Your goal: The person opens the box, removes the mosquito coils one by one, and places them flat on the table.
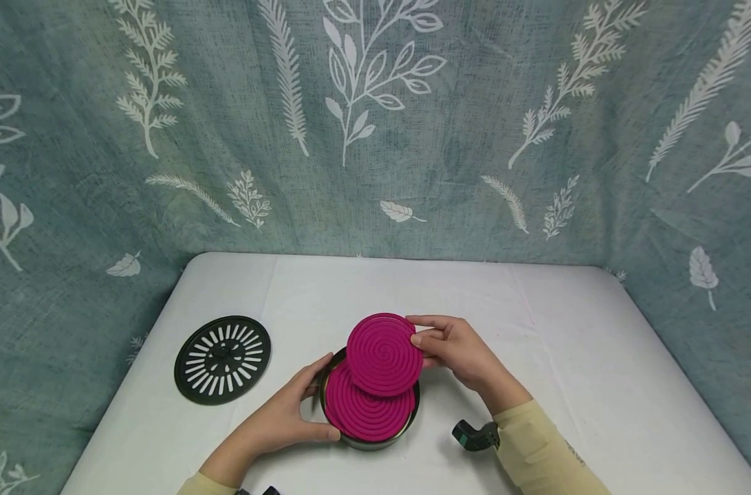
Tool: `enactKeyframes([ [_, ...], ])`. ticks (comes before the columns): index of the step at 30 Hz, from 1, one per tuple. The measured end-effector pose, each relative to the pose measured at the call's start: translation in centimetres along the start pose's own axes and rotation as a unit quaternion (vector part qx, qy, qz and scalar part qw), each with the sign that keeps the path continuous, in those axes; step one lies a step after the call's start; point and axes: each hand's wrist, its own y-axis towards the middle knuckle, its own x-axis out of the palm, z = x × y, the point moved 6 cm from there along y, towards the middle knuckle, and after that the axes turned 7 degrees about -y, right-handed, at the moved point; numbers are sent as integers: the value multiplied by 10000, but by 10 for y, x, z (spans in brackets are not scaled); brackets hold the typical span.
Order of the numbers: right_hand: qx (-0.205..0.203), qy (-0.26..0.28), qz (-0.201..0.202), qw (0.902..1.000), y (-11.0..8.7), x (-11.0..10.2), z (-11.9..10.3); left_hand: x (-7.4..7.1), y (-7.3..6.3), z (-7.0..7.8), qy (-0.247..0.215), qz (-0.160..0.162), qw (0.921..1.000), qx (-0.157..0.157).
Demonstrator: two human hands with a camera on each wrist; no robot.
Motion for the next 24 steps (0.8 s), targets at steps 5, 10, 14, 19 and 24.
enactKeyframes([
  [5, -53, 147, 113, 9998, 4, -9, 0, 0, -1, 0, -18, -22, 10000, -15],
  [10, 27, 290, 411, 9987, 8, -20, 4, 0, -1, -1, -26, -19, 10000, -12],
  [14, 39, 515, 621, 9967, 11, -29, 8, 1, -1, -1, -43, -17, 10000, -52],
  [19, -3, 868, 716, 9936, 15, -40, 14, 0, -1, -2, -33, 2, 10000, -73],
  [24, -5, 1024, 867, 9910, 18, -49, 18, 1, -1, -3, -56, -27, 10000, -54],
])
